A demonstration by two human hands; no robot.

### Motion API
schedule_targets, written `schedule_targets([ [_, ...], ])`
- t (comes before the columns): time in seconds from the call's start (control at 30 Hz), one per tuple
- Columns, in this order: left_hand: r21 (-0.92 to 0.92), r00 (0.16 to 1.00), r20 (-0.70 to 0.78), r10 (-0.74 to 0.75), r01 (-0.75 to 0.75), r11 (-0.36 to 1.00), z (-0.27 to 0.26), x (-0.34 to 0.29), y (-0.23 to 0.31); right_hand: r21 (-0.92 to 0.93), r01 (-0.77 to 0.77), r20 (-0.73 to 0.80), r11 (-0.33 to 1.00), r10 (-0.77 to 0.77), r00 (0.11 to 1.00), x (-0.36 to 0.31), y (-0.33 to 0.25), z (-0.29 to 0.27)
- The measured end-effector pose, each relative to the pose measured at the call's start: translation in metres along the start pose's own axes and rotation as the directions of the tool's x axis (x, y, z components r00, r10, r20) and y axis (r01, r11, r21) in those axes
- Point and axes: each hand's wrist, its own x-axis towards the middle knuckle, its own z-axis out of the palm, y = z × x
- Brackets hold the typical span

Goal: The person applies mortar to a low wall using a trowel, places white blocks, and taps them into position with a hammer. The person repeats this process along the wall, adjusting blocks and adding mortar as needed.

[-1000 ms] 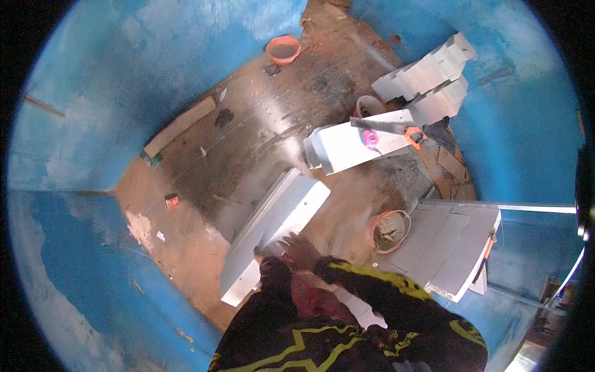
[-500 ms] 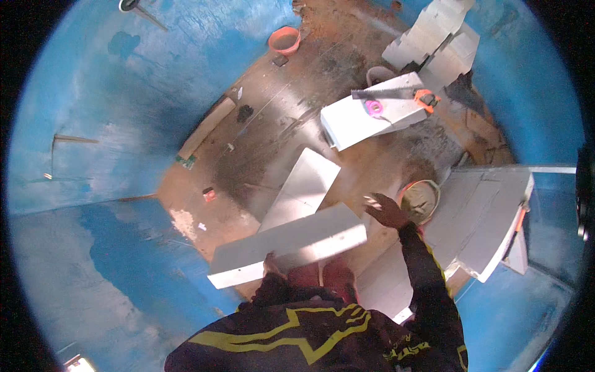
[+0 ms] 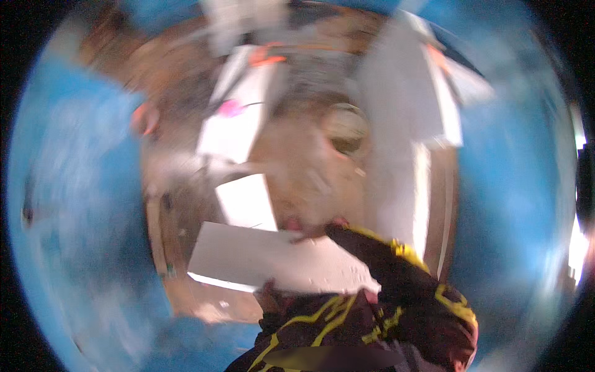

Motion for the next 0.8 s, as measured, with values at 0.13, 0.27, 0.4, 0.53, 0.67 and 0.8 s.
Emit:
schedule_targets([
  [0.13, -0.435, 0.956, 0.175, 0.234, -0.139, 0.89, 0.08, -0.041, 0.086, 0.014, -0.251, -0.346, 0.968, 0.24, 0.907, -0.126, -0.056, -0.04],
  [0.27, -0.428, 0.822, 0.447, 0.354, -0.151, 0.891, 0.154, -0.108, 0.151, -0.07, -0.232, -0.599, 0.97, 0.145, 0.788, -0.262, -0.109, -0.048],
  [0.4, -0.372, 0.592, 0.726, 0.35, -0.09, 0.924, 0.216, -0.146, 0.144, 0.174, -0.154, -0.699, 0.973, 0.232, 0.676, -0.411, -0.1, -0.02],
  [0.53, -0.217, 0.516, 0.852, 0.088, 0.195, 0.957, 0.298, -0.183, 0.086, 0.353, 0.2, -0.797, 0.914, 0.182, 0.575, -0.502, -0.064, 0.013],
  [0.67, -0.107, 0.338, 0.941, -0.002, 0.305, 0.946, 0.378, -0.232, 0.016, 0.196, 0.141, -0.934, 0.97, 0.141, 0.328, -0.597, -0.049, 0.071],
  [0.8, 0.04, 0.215, 0.972, -0.099, 0.266, 0.963, 0.446, -0.286, -0.049, 0.359, 0.295, -0.931, 0.885, 0.316, 0.183, -0.674, -0.051, 0.115],
])
